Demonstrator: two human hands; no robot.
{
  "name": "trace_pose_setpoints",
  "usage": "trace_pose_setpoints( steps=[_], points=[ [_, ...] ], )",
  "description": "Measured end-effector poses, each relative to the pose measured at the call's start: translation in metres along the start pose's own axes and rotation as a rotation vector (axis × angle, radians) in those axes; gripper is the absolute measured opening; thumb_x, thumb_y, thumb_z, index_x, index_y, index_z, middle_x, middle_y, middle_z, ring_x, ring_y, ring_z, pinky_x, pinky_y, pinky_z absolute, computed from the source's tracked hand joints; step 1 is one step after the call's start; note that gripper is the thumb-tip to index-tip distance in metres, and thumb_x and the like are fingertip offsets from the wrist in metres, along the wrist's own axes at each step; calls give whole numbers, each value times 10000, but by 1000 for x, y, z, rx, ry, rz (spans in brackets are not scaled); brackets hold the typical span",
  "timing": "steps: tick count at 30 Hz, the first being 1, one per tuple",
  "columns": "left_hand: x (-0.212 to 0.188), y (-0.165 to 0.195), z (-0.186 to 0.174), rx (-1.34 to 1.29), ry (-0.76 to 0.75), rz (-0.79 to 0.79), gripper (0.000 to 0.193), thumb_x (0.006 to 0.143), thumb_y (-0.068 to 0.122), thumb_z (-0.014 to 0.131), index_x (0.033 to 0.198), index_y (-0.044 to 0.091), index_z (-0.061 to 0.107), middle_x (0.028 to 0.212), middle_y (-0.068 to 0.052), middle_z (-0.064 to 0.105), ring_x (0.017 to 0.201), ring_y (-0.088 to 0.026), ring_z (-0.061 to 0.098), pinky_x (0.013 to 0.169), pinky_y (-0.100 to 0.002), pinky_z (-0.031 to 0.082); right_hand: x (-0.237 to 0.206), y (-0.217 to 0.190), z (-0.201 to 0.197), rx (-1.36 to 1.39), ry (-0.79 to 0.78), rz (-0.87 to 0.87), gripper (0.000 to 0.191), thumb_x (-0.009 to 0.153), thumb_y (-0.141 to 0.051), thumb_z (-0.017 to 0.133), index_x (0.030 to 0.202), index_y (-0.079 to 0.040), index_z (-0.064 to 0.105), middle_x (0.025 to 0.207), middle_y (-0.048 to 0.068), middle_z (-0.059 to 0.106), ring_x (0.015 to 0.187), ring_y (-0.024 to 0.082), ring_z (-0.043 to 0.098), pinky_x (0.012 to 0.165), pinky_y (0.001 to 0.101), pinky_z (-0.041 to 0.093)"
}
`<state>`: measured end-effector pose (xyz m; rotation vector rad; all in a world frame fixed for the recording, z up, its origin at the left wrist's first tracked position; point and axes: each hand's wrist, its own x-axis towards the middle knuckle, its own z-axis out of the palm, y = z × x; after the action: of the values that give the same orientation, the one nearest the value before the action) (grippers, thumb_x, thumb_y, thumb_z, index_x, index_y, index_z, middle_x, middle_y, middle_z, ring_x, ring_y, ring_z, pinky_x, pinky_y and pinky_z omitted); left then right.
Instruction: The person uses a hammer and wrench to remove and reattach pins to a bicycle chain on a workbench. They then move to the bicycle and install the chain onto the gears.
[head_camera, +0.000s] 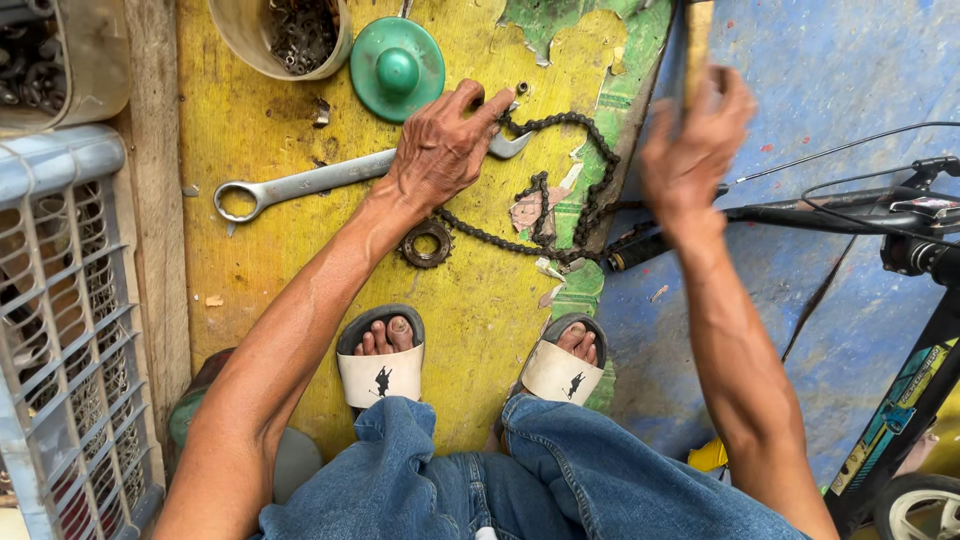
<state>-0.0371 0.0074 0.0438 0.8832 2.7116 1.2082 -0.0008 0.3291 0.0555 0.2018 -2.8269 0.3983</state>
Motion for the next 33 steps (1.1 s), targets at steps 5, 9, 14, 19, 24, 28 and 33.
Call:
trace_pose_setpoints(
  steps=[5, 9, 14, 19, 24, 28, 33],
  points=[
    [6, 0, 4, 4, 3, 26, 292, 930, 22, 723, 1215, 68, 681, 1057, -122, 626, 906, -303, 678, 735, -406, 556, -5, -77, 17, 162, -207, -160, 341, 964, -70, 722, 1296, -115, 660, 1318, 174, 592, 1243, 363, 556, 1044, 528, 400],
    [1, 4, 4, -25, 50, 18, 256, 912, 6, 726, 1161, 47, 679, 1065, -111, 626, 943, -308, 683, 753, -409, 558, 9, -86, 25, 164, -286, -237, 324, 928, -22, 687, 1245, -85, 668, 1202, 116, 623, 1179, 313, 591, 1019, 511, 379],
    [-7, 11, 3, -87, 94, -82, 164, 896, 29, 763, 1031, 36, 671, 1018, -93, 625, 915, -299, 677, 748, -413, 551, 13, -83, 21, 216, -275, -307, 245, 969, -13, 680, 1206, -49, 629, 1127, 118, 630, 1118, 307, 606, 989, 517, 380],
    [-17, 11, 0, -126, 81, -62, 144, 921, 16, 751, 1041, 16, 671, 1007, -100, 632, 909, -290, 669, 759, -405, 553, 3, -89, 16, 292, -297, -270, 279, 970, 39, 657, 1234, -35, 606, 1163, 139, 631, 1095, 309, 611, 973, 465, 428],
    [-26, 9, -2, -46, 63, -12, 163, 906, 15, 752, 1050, 13, 675, 1009, -104, 632, 927, -298, 664, 785, -406, 554, -5, -101, 16, 314, -323, -226, 327, 935, 54, 655, 1247, -32, 611, 1134, 142, 626, 1053, 317, 610, 912, 446, 444],
    [-28, 7, -2, -35, 64, -26, 176, 930, -15, 736, 1094, 3, 675, 1032, -111, 635, 950, -305, 669, 802, -406, 552, -7, -108, 15, 321, -324, -201, 360, 920, 61, 656, 1260, -52, 626, 1109, 131, 625, 1006, 316, 604, 886, 445, 444],
    [-32, 4, -4, -80, 72, -9, 281, 895, -97, 666, 1166, -22, 652, 1086, -147, 634, 1001, -333, 669, 854, -411, 559, -9, -110, 12, 313, -314, -196, 347, 921, 46, 670, 1249, -62, 633, 1093, 113, 628, 997, 304, 611, 892, 451, 441]
  ],
)
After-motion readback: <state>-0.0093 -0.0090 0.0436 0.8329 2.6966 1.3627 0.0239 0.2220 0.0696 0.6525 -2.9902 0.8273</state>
